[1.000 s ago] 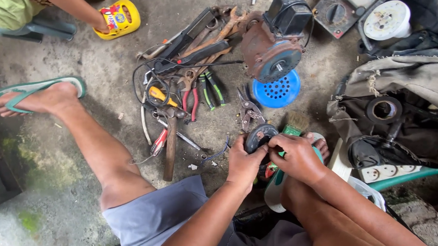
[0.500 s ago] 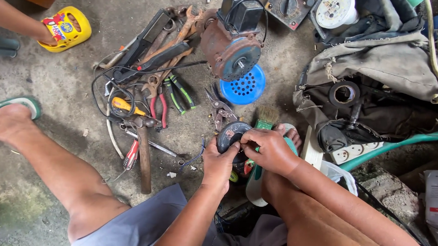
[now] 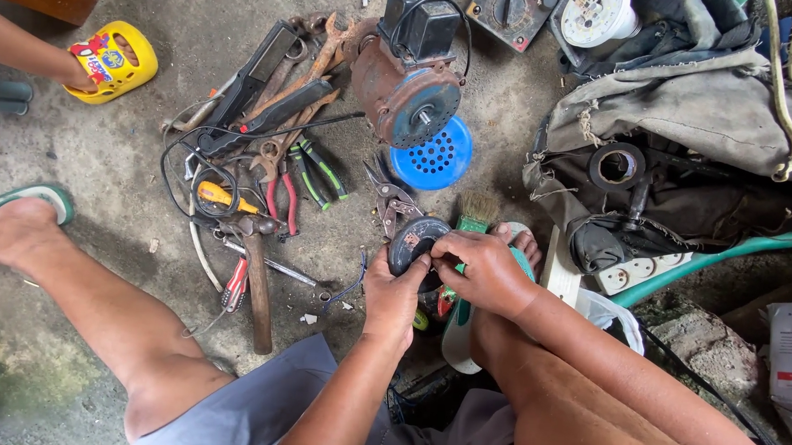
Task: The person is inspecting, cleaning, and reassembling components of a water pump motor while sitting on the floor.
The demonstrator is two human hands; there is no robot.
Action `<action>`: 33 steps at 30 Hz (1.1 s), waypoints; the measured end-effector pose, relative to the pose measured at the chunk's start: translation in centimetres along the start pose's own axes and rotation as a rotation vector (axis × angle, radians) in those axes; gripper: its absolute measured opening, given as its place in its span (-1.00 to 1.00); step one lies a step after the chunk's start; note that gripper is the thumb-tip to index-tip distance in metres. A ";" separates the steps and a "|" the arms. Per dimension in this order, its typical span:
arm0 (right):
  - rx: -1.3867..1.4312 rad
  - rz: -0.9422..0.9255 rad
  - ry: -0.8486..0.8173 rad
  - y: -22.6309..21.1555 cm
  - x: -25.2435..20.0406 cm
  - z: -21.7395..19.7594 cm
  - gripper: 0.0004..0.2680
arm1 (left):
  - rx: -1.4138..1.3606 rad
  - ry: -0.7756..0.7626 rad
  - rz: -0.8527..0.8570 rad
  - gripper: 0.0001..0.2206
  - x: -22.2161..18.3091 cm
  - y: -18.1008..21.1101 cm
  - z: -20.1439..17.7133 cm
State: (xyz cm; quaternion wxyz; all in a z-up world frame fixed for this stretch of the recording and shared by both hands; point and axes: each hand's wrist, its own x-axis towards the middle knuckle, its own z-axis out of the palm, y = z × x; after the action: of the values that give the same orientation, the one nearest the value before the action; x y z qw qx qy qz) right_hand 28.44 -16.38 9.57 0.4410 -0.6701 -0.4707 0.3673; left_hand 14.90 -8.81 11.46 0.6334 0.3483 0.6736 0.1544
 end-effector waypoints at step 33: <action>-1.304 0.767 -0.313 13.7 -2.2 -18.1 -0.76 | 0.058 -0.052 -0.171 -0.68 0.0 4.3 -2.6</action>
State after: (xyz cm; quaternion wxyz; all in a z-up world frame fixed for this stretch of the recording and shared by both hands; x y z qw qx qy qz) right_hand 48.42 -25.18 3.10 -0.2729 -0.8509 -0.3835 0.2333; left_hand 13.57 -5.18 14.62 0.6511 0.3116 0.6884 0.0715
